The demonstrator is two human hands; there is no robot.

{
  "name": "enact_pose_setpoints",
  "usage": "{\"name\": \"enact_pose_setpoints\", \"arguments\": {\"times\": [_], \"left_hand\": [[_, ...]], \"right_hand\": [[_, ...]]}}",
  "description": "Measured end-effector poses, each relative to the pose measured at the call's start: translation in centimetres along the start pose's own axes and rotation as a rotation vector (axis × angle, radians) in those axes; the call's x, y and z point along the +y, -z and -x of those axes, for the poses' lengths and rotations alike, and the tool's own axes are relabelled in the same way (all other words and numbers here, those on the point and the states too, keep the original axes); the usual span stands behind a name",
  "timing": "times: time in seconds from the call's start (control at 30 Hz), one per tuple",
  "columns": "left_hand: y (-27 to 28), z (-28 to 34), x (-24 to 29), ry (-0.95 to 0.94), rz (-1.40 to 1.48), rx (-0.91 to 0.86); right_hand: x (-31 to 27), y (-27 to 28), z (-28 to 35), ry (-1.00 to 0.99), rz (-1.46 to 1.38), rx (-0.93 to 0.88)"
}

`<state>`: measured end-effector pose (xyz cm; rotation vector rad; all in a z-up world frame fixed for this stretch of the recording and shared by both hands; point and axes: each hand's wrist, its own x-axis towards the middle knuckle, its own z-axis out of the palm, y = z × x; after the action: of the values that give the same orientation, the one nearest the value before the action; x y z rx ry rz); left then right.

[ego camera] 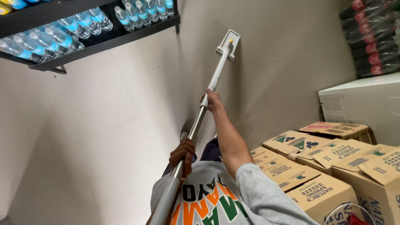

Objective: The person carries a mop into a bathroom, pours water from a green bucket onto the mop head using a scoop, and mops the tiled floor. They then move to a store area with shelves and boxes and continue mopping the floor between aisles.

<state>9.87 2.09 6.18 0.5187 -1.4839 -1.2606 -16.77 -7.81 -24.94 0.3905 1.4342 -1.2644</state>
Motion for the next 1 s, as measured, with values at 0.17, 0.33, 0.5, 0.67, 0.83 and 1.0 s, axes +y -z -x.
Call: {"name": "enact_pose_setpoints", "arguments": {"times": [0.17, 0.33, 0.5, 0.67, 0.83, 1.0], "left_hand": [[-0.7, -0.7, -0.8, -0.014, 0.001, -0.010], [-1.6, -1.1, -1.1, -0.017, -0.002, -0.037], [-2.1, -0.8, -1.9, -0.002, -0.006, -0.061], [-2.6, -2.0, -2.8, -0.007, 0.011, -0.055], [-3.5, -3.4, -3.1, 0.028, -0.039, 0.038], [-7.3, -6.6, -2.5, -0.010, -0.043, -0.031]], "right_hand": [[-0.6, -0.2, 2.2, 0.058, 0.048, -0.018], [1.2, -2.6, 10.0, 0.070, -0.077, -0.060], [0.5, -1.7, 10.3, 0.057, -0.229, -0.154], [2.5, 0.1, 7.6, 0.013, -0.067, -0.123], [-1.4, -3.6, 13.7, 0.043, -0.235, -0.149], [-2.9, -1.6, 19.6, 0.114, -0.164, -0.296]]}}
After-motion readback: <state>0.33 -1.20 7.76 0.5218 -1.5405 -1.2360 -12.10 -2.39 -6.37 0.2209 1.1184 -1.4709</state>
